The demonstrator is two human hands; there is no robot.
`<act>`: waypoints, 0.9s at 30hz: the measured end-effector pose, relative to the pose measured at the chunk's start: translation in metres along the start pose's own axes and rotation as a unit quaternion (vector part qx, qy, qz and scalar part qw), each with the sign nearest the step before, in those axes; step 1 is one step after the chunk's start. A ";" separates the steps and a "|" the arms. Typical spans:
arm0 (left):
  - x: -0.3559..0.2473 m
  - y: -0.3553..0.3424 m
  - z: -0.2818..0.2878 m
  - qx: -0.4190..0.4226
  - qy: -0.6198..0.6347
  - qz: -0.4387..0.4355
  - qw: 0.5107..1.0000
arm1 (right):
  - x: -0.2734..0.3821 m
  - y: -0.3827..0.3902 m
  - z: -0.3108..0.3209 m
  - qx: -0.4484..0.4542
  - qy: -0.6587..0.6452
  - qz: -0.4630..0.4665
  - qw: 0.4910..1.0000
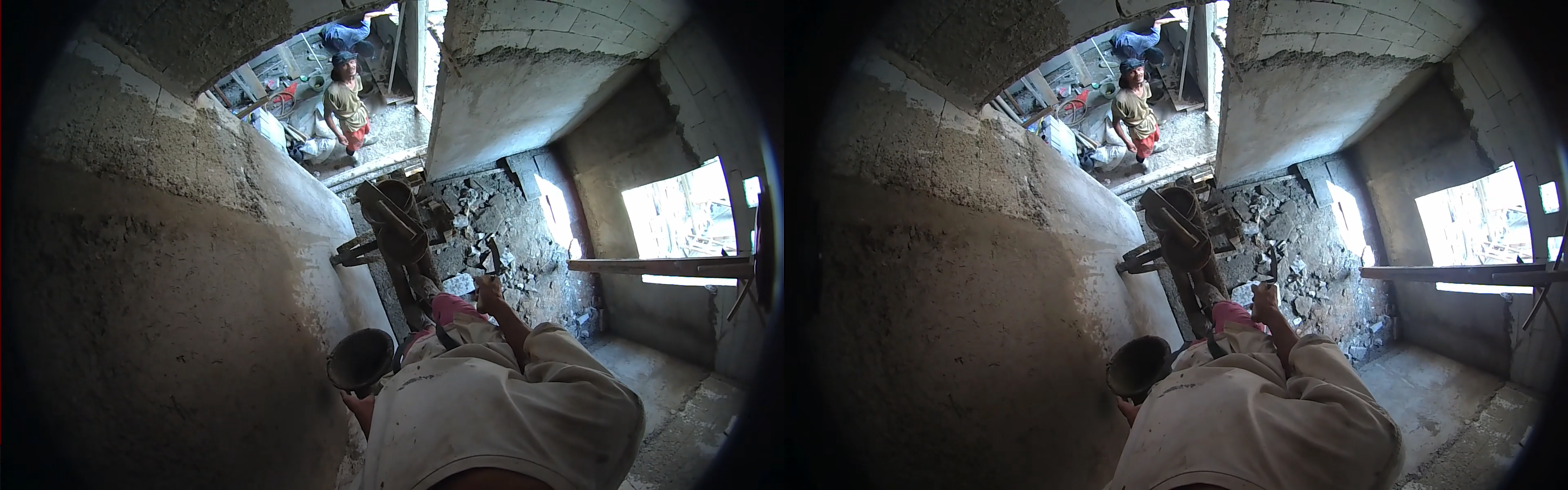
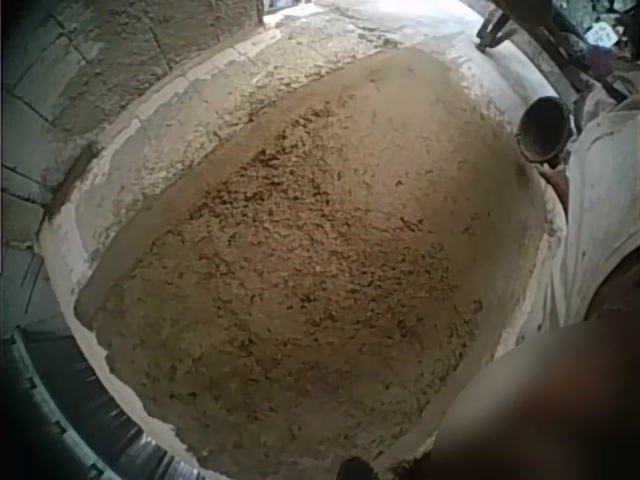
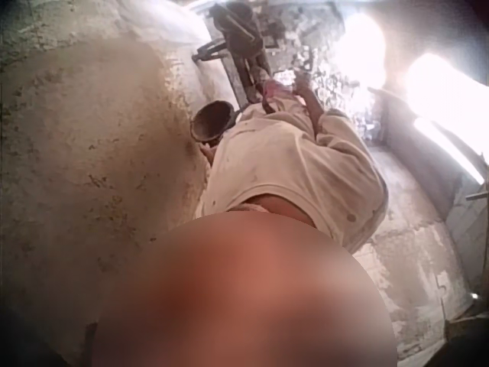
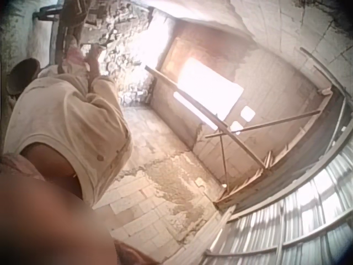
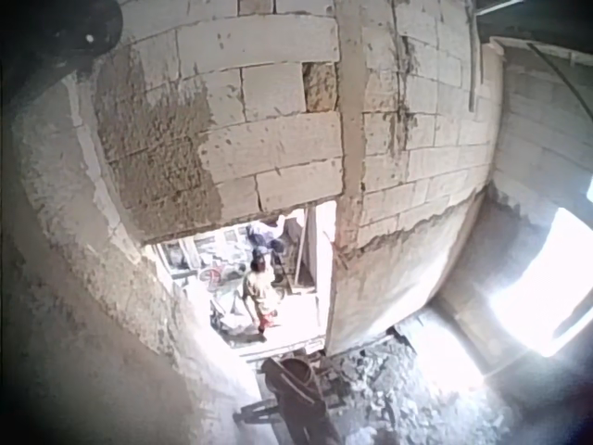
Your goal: The person applies mortar to a wall using a trowel and then smooths it over with a rectangular float. They scoop mortar from a bucket and throw it onto the wall before using the tools to create an even surface.
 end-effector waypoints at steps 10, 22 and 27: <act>0.036 -0.033 -0.014 -0.085 0.465 0.102 0.876 | 0.049 0.048 -0.011 -0.063 -0.181 -0.143 0.971; 0.052 -0.038 -0.019 -0.010 0.337 0.009 0.941 | 0.010 0.021 0.007 -0.073 -0.121 -0.095 0.985; 0.066 -0.009 -0.006 -0.041 0.207 -0.047 0.976 | 0.060 0.065 -0.020 -0.061 -0.160 -0.146 0.974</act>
Point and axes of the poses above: each hand's wrist, its own y-axis away from the middle knuckle, its own z-axis out of the back of the hand, x = y × z, the point moved 6 cm from there along -y, towards the middle knuckle, and after that the axes turned 12 degrees about x, right-handed, at the moved point
